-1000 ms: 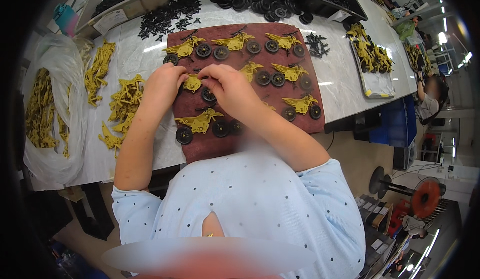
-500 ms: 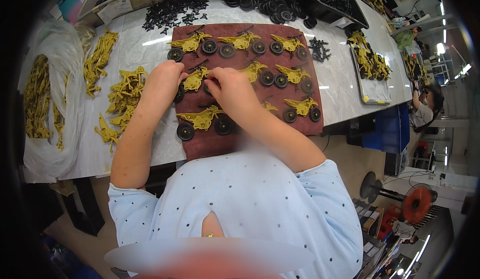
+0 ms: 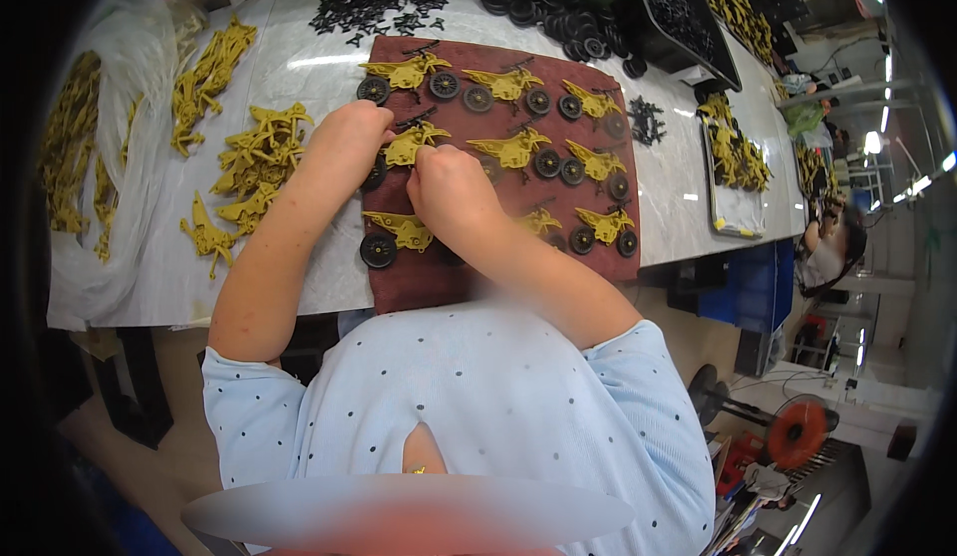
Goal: The person installs wheels and handlebars into toy motorcycle frame halves arranged on a mat, then presses matching frame pieces onto them to assemble toy motorcycles by hand.
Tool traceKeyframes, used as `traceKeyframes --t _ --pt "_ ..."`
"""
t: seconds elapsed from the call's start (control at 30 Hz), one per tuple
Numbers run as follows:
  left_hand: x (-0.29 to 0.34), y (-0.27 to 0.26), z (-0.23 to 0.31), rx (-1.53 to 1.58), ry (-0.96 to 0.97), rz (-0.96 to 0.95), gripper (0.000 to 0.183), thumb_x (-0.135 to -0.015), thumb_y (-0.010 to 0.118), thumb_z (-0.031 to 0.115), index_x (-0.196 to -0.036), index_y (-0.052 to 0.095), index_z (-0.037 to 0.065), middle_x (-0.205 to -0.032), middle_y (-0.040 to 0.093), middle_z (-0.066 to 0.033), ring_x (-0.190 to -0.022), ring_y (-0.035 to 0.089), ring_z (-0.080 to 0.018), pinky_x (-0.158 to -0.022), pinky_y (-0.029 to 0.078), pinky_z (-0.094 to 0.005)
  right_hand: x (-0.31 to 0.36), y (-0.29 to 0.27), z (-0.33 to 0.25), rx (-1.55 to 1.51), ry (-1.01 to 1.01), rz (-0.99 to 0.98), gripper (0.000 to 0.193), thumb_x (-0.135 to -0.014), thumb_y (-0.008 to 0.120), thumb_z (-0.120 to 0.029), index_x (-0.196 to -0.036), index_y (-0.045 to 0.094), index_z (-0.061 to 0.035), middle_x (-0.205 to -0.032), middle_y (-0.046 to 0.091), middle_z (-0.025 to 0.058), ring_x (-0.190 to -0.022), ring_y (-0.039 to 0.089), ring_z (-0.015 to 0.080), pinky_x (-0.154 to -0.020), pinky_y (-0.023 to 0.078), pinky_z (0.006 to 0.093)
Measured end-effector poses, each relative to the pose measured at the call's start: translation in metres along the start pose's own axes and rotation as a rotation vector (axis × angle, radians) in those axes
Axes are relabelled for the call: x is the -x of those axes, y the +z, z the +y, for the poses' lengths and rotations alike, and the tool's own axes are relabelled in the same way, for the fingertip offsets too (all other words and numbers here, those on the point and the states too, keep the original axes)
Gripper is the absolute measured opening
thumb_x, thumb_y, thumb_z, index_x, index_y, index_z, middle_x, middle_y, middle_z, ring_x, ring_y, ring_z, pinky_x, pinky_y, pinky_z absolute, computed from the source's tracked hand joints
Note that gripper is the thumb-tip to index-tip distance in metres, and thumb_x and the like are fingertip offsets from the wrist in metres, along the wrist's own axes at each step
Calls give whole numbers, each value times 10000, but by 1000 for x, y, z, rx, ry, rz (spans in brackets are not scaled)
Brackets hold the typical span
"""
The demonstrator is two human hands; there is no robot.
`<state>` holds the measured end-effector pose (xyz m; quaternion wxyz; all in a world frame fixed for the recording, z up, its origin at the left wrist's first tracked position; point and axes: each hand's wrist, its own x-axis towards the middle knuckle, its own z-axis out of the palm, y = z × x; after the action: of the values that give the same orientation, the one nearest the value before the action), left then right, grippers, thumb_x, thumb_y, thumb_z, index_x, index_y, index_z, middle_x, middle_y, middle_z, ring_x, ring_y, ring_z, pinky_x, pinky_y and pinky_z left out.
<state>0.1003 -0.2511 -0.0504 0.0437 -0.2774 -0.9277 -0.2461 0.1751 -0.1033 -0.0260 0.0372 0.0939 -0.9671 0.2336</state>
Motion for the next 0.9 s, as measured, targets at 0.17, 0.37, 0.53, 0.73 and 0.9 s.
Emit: traceKeyframes --t 0.17,0.37,0.53,0.73,0.9 --pt "-1 -2 4 -52 -18 -48 94 -747 576 7 -787 661 -1 -856 649 -168 -816 656 -331 -696 544 -400 -6 1 -5 116 -48 -45 91 -745 596 -55 -715 568 26 -716 596 219 -698 601 384 -660 500 447" --pt "-2 0 2 3 -36 -62 102 -745 579 5 -787 672 0 -864 652 -174 -825 658 -337 -699 546 -402 -25 -3 -17 246 41 -210 84 -706 620 -51 -684 617 30 -712 618 236 -710 627 399 -659 517 451" --pt "-2 -2 0 -15 -29 -68 98 -755 586 25 -801 669 1 -868 652 -181 -829 656 -337 -704 541 -407 -33 -9 -10 203 155 -311 176 -749 641 -112 -749 640 63 -761 632 253 -726 642 379 -669 517 440" --pt "-10 -18 16 455 -187 169 277 -902 561 265 -869 611 -5 -775 613 -123 -738 622 -249 -638 508 -358 -3 -37 -6 -248 186 84 230 -826 664 -184 -955 648 5 -810 655 189 -726 637 345 -663 507 394" --pt "3 -21 44 1544 -492 -207 384 -967 479 386 -968 574 14 -805 545 -23 -753 533 -100 -615 483 -269 13 -25 -5 -414 -111 237 246 -790 682 -75 -1029 652 -26 -862 634 125 -748 629 263 -673 505 326"
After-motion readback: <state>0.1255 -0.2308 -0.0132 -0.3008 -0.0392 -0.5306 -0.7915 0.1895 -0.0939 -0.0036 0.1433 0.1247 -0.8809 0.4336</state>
